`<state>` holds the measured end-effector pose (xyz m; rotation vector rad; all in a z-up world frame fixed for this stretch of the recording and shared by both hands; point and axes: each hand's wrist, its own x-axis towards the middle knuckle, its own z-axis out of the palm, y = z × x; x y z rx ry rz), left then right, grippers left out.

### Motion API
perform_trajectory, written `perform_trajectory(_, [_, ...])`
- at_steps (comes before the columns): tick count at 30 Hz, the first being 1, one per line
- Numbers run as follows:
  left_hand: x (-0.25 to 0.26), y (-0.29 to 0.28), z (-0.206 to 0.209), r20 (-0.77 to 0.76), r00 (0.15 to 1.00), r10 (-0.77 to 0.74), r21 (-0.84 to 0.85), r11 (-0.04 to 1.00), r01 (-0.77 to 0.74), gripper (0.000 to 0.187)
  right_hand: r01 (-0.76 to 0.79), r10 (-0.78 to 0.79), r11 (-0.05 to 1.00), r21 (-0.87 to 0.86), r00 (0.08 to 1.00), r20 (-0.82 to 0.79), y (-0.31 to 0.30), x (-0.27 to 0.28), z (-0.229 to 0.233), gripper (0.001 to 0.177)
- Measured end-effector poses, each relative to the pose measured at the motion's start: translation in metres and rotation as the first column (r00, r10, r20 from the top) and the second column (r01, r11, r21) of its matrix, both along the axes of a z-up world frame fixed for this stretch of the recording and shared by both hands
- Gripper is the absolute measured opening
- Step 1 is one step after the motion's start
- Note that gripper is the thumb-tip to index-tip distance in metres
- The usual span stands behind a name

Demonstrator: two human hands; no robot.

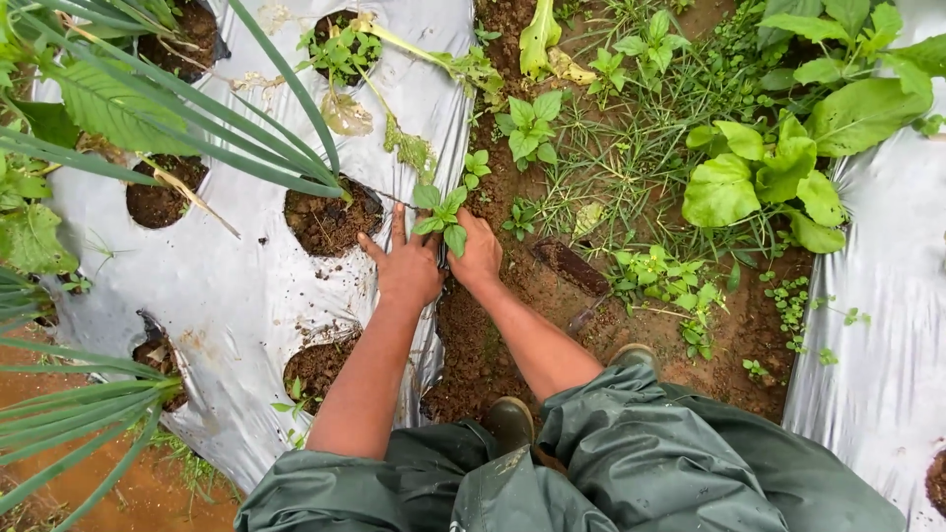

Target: The person removes weeds from around plants growing in a plastic-covered garden bed. They pull weeds by hand and use a small hand hoe to loosen the soil and clear vegetation from the edges of the bed.

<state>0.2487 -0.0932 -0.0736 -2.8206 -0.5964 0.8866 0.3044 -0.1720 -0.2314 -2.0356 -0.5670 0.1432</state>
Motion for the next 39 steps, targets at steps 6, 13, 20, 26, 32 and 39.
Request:
perform_trajectory(6, [0.002,-0.003,0.002,0.006,1.0,0.007,-0.012,1.0,-0.007,0.06,0.035,-0.036,0.999,-0.012,0.997,-0.075,0.004,-0.003,-0.011,0.056])
perform_trajectory(13, [0.001,-0.003,-0.002,-0.004,0.999,0.031,-0.019,0.999,-0.032,0.059,0.034,-0.039,0.999,-0.036,0.99,-0.136,0.008,-0.004,0.003,0.028])
perform_trajectory(20, [0.004,-0.003,0.01,-0.014,1.0,0.021,-0.033,0.999,-0.021,0.067,0.166,-0.03,0.93,0.327,0.923,-0.384,-0.004,0.005,0.008,0.053])
perform_trajectory(26, [0.002,-0.009,0.021,-0.026,0.998,-0.049,0.019,0.999,0.05,0.067,0.468,-0.216,0.853,0.23,0.72,-0.66,-0.024,0.081,-0.046,0.028])
perform_trajectory(32, [-0.011,0.012,-0.017,0.162,0.958,-0.236,0.115,0.969,0.219,0.067,0.299,-0.063,0.899,0.321,0.811,-0.581,-0.018,0.104,-0.037,0.026])
perform_trajectory(39, [-0.016,0.026,-0.052,0.243,0.937,-0.25,0.117,0.967,0.227,0.067,0.041,0.111,0.964,0.263,0.837,-0.536,0.006,0.11,-0.097,0.052])
